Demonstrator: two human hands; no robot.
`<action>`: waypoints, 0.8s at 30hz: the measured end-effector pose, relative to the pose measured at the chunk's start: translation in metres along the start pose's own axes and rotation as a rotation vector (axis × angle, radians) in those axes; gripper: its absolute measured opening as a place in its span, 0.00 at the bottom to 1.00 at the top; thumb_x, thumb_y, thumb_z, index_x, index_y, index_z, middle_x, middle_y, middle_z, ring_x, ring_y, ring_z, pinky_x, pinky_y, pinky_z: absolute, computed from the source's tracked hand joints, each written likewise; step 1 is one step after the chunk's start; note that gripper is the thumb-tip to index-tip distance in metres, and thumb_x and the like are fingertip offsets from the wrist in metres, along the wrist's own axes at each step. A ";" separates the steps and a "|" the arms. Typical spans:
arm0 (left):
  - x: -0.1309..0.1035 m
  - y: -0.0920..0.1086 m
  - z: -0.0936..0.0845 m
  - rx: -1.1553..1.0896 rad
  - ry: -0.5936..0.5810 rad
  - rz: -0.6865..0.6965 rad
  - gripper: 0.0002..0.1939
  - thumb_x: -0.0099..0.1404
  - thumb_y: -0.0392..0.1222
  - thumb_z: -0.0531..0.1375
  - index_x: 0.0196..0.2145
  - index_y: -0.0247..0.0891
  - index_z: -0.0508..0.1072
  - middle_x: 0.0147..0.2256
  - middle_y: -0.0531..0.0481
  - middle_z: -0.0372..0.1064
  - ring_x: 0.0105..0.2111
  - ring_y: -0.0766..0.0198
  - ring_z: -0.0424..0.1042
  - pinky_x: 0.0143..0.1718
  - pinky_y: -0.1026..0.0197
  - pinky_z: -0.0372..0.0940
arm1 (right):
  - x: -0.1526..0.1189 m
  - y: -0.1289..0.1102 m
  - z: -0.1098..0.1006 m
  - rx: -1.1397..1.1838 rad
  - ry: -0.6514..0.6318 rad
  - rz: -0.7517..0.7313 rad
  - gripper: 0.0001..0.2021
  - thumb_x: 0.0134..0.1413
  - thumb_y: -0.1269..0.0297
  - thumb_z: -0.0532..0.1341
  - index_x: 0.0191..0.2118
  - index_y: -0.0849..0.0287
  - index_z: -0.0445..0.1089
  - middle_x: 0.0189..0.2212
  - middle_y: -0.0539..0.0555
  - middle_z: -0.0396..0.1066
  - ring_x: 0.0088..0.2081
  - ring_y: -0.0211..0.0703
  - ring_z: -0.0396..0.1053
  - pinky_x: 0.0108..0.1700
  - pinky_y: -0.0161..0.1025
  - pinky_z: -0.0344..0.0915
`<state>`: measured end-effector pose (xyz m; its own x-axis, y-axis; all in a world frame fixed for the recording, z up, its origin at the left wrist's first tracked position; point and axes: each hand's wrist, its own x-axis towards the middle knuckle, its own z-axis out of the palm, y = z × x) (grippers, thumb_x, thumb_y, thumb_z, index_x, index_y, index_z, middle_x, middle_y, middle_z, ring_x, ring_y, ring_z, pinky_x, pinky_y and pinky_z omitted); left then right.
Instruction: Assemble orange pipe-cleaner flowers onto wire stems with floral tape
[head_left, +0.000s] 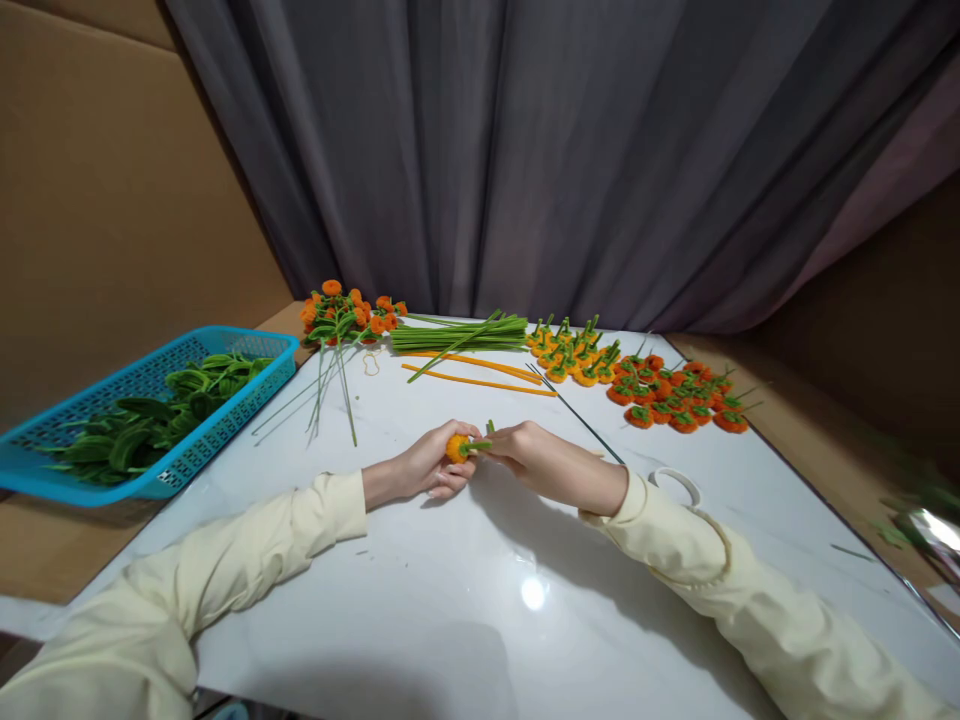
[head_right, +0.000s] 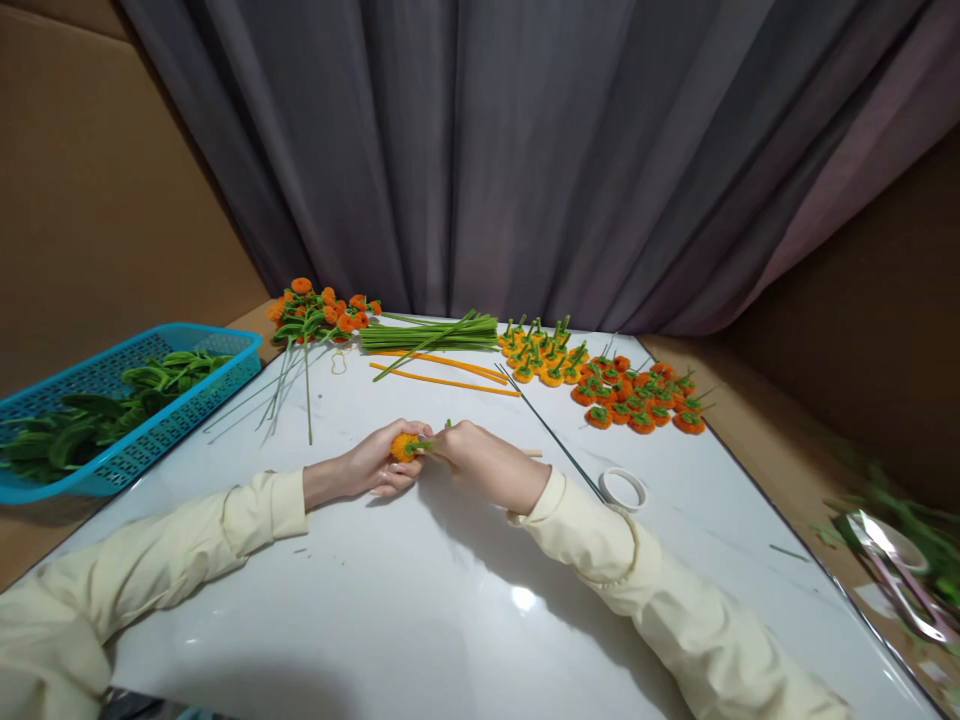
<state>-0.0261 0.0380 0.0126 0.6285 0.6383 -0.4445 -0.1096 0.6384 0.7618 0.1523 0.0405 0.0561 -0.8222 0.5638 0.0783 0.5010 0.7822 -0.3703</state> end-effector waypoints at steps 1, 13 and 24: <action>0.000 0.000 -0.001 -0.009 -0.001 0.001 0.08 0.60 0.47 0.47 0.29 0.41 0.56 0.13 0.62 0.45 0.09 0.72 0.40 0.06 0.73 0.45 | 0.000 0.000 0.001 0.001 -0.014 -0.015 0.13 0.50 0.85 0.52 0.31 0.64 0.70 0.26 0.54 0.69 0.26 0.37 0.64 0.30 0.32 0.56; 0.004 -0.002 -0.006 -0.057 -0.042 0.075 0.07 0.61 0.46 0.47 0.29 0.41 0.56 0.13 0.63 0.43 0.11 0.73 0.36 0.05 0.72 0.47 | 0.002 0.003 0.008 0.082 0.039 -0.080 0.17 0.46 0.87 0.50 0.36 0.64 0.68 0.32 0.56 0.69 0.32 0.40 0.66 0.33 0.32 0.59; 0.004 -0.002 -0.006 -0.037 -0.059 0.136 0.10 0.61 0.46 0.48 0.26 0.40 0.56 0.13 0.63 0.43 0.10 0.73 0.37 0.05 0.72 0.49 | 0.003 0.000 0.015 0.194 0.130 0.037 0.17 0.45 0.86 0.51 0.38 0.63 0.68 0.34 0.58 0.70 0.36 0.43 0.68 0.38 0.35 0.61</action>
<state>-0.0274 0.0419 0.0063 0.6502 0.6941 -0.3090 -0.2242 0.5639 0.7949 0.1453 0.0382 0.0427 -0.7558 0.6308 0.1755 0.4589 0.7015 -0.5453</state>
